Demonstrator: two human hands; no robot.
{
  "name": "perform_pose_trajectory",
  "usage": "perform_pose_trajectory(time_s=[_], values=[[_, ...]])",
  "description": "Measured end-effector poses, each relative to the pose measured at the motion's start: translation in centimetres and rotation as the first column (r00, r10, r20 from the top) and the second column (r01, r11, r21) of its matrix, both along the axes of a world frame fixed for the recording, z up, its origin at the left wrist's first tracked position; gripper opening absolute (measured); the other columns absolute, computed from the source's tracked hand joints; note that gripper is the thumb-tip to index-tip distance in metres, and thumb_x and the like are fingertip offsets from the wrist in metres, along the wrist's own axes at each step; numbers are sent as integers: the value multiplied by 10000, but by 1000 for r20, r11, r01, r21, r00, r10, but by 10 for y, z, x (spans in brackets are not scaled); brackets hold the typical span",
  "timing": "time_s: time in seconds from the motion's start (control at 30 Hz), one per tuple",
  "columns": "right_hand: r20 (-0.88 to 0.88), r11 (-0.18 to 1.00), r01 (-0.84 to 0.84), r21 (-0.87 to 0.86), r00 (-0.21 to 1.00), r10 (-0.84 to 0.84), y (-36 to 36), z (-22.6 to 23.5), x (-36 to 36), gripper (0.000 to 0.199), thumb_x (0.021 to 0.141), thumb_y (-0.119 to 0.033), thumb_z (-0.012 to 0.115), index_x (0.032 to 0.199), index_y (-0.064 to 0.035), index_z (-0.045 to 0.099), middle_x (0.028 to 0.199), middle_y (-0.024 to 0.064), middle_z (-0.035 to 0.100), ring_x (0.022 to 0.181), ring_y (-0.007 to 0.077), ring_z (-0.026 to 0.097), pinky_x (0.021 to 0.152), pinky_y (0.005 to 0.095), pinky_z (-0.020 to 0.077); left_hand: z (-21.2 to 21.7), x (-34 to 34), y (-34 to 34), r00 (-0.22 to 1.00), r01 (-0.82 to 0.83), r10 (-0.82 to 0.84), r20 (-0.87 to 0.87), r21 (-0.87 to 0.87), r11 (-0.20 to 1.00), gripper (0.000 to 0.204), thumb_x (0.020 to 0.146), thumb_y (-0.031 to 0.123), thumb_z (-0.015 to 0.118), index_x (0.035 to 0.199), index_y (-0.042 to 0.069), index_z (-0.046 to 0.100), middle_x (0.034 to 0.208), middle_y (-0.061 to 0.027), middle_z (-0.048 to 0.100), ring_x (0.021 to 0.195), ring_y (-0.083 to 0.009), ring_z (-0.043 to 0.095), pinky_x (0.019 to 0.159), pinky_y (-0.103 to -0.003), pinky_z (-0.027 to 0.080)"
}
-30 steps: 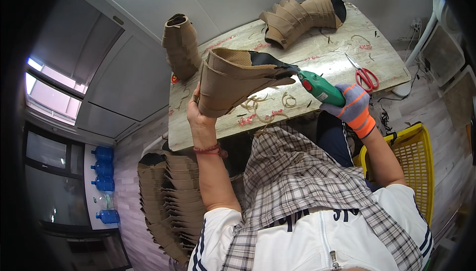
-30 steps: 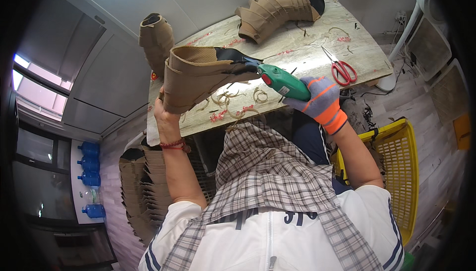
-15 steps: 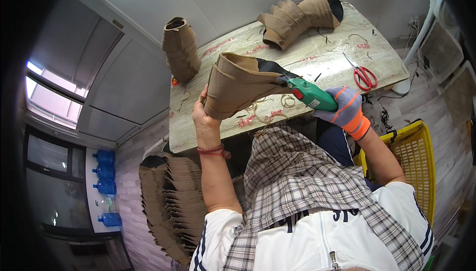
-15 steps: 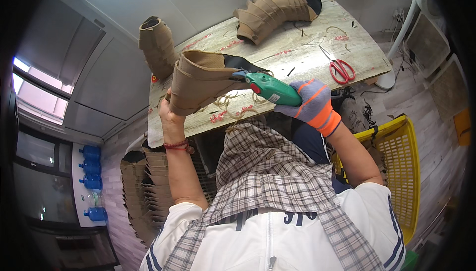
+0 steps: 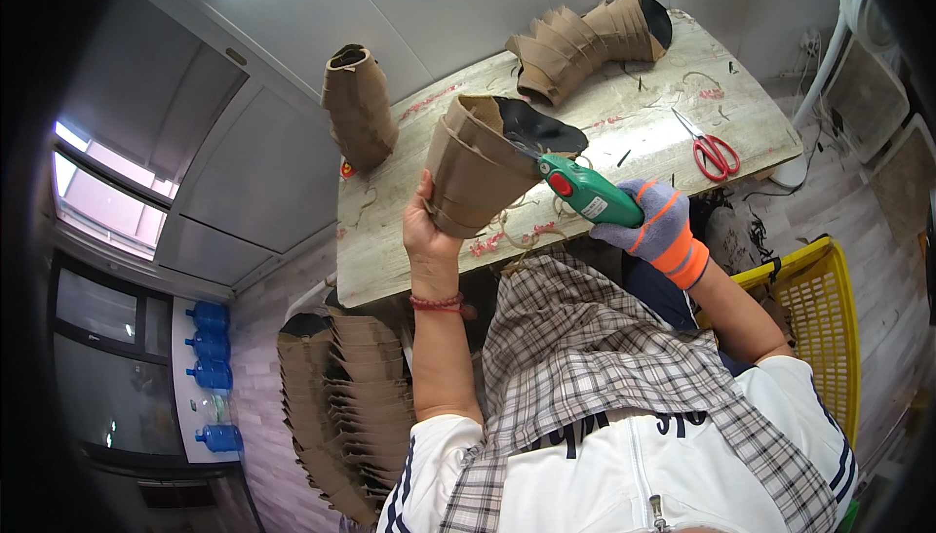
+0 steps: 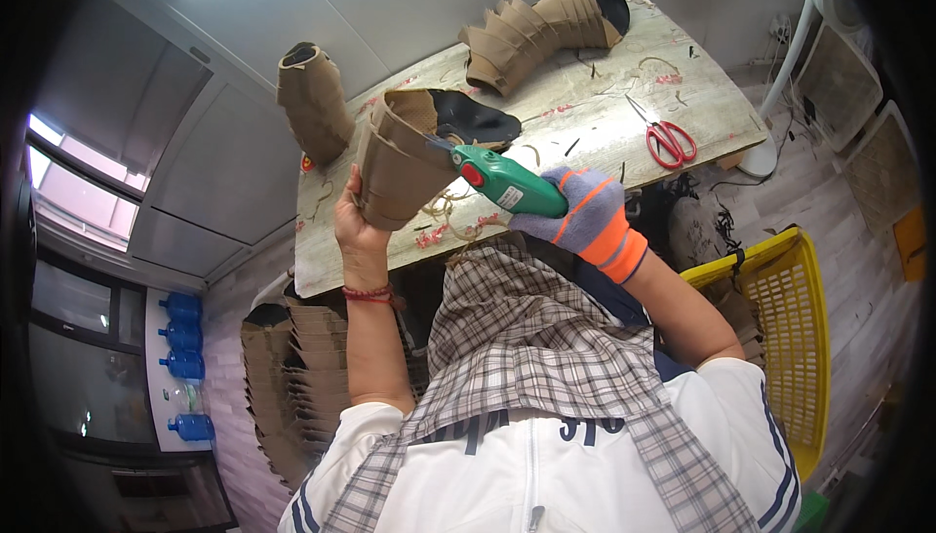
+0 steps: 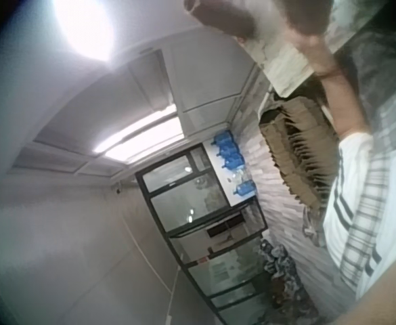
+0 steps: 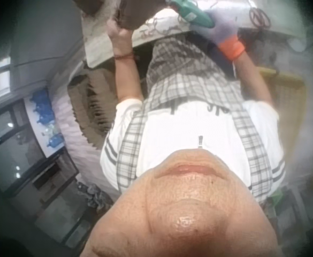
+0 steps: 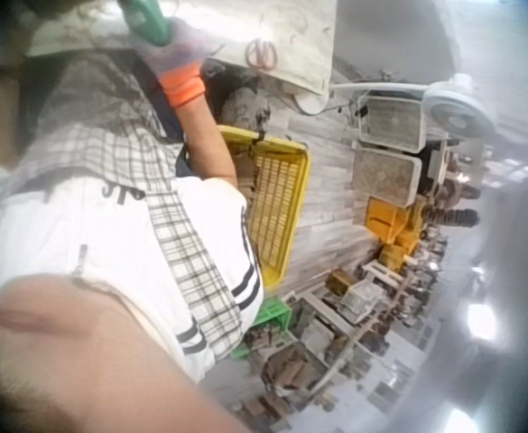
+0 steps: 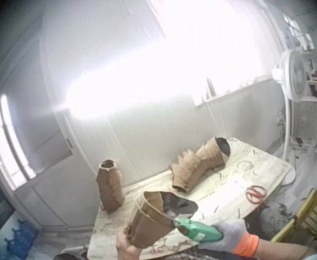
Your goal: The person assembles shoe parts by cutting internal material with scissors and applying adhesive with a glue gun. They handle multiple shoe components, place them on a table, and move finished pieces into a yellow basket.
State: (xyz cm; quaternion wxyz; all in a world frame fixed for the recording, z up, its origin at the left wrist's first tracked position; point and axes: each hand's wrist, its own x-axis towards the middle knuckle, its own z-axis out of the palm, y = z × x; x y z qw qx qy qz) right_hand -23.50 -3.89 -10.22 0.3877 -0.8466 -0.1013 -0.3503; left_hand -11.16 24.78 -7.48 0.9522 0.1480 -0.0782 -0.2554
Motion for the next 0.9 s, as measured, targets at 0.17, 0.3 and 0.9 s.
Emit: perform_pose_trajectory(time_s=[0.17,0.3,0.9], values=[[-246,924,-34,382,959,137,14,6,-3,521,658,-480,832,886,-44,662,642,76,640,562,168,627,550,304,495,2,-26,-26,916,-336,239,321,293,895,387,947,119,557,1315,19,491,1325,-132,539,1221,-291,515,1037,-482,422],[-310,950,55,307,950,45,11,5,5,502,692,-481,813,896,-49,660,645,63,639,555,115,609,538,278,488,-6,-32,-27,832,-494,334,443,315,810,386,886,26,626,1265,58,555,1235,-84,608,1116,-226,588,946,-411,502],[-435,845,25,534,865,249,10,27,25,383,820,-386,738,829,-24,613,627,-3,561,538,60,511,500,232,405,-41,-44,-44,399,-903,-41,916,401,157,112,874,80,676,940,-11,678,845,-16,678,731,-97,569,650,-265,448]])
